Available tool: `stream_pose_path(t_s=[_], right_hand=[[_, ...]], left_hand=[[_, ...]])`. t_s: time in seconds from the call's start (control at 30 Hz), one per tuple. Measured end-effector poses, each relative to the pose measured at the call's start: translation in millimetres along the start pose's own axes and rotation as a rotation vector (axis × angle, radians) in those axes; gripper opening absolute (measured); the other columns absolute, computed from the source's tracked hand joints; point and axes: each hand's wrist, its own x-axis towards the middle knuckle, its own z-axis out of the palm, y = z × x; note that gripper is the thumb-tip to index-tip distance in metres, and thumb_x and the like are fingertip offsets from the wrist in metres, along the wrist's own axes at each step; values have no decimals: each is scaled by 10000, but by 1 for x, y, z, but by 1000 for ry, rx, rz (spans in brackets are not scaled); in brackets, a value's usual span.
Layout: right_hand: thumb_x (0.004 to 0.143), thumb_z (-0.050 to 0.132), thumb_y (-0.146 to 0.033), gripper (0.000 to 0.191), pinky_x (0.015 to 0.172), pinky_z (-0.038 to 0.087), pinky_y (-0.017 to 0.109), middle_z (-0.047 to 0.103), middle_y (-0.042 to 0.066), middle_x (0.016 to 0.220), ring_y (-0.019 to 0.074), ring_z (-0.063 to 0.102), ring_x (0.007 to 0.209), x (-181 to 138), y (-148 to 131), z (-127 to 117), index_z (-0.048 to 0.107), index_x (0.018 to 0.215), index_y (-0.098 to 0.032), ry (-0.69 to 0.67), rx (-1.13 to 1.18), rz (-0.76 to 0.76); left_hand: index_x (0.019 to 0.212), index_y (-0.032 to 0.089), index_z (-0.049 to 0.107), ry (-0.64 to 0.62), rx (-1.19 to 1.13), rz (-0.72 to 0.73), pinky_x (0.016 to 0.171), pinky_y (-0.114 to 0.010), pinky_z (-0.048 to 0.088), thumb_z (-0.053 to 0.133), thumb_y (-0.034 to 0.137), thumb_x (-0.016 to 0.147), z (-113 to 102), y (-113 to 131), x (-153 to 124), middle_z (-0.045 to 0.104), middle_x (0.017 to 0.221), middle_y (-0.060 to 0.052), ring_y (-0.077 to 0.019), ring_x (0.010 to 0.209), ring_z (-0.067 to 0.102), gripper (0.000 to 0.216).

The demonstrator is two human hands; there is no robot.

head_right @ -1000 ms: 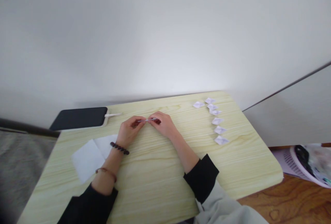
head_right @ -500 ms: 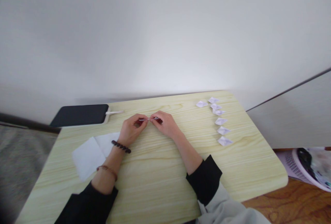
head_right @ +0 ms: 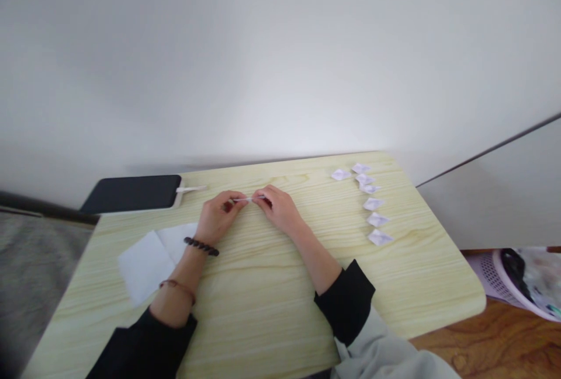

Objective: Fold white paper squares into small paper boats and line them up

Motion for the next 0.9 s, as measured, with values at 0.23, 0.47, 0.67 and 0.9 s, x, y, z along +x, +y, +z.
stream_pose_path(t_s=[0.23, 0.47, 0.67, 0.9], right_hand=[[874, 587, -306, 120, 660, 467, 243, 656, 32, 811, 139, 592, 721, 1, 4, -1, 645, 863, -201, -37, -7, 18], [907, 538, -282, 144, 744, 467, 272, 670, 41, 809, 157, 608, 785, 0, 2, 0, 643, 854, -199, -61, -57, 2], [895, 557, -325, 169, 726, 475, 268, 685, 38, 805, 155, 619, 766, 0, 4, 2, 665, 838, -208, -31, -65, 27], [858, 613, -340, 153, 680, 487, 254, 721, 12, 769, 152, 650, 702, 0, 3, 1, 710, 809, -232, -14, -64, 83]], left_hand=[[860, 203, 662, -27, 33, 31, 579, -247, 465, 595, 302, 801, 1, -4, 0, 676, 792, -8, -120, 564, 529, 133], [862, 224, 701, -10, 7, 100, 758, -290, 511, 608, 351, 828, 1, -4, 0, 713, 842, -30, -179, 787, 634, 161], [871, 231, 718, 8, 8, 13, 666, -261, 505, 627, 412, 804, 0, -2, 0, 725, 807, -13, -152, 657, 612, 213], [819, 224, 744, 27, 8, -20, 578, -250, 460, 632, 446, 787, -3, -3, 1, 717, 720, -13, -139, 575, 576, 250]])
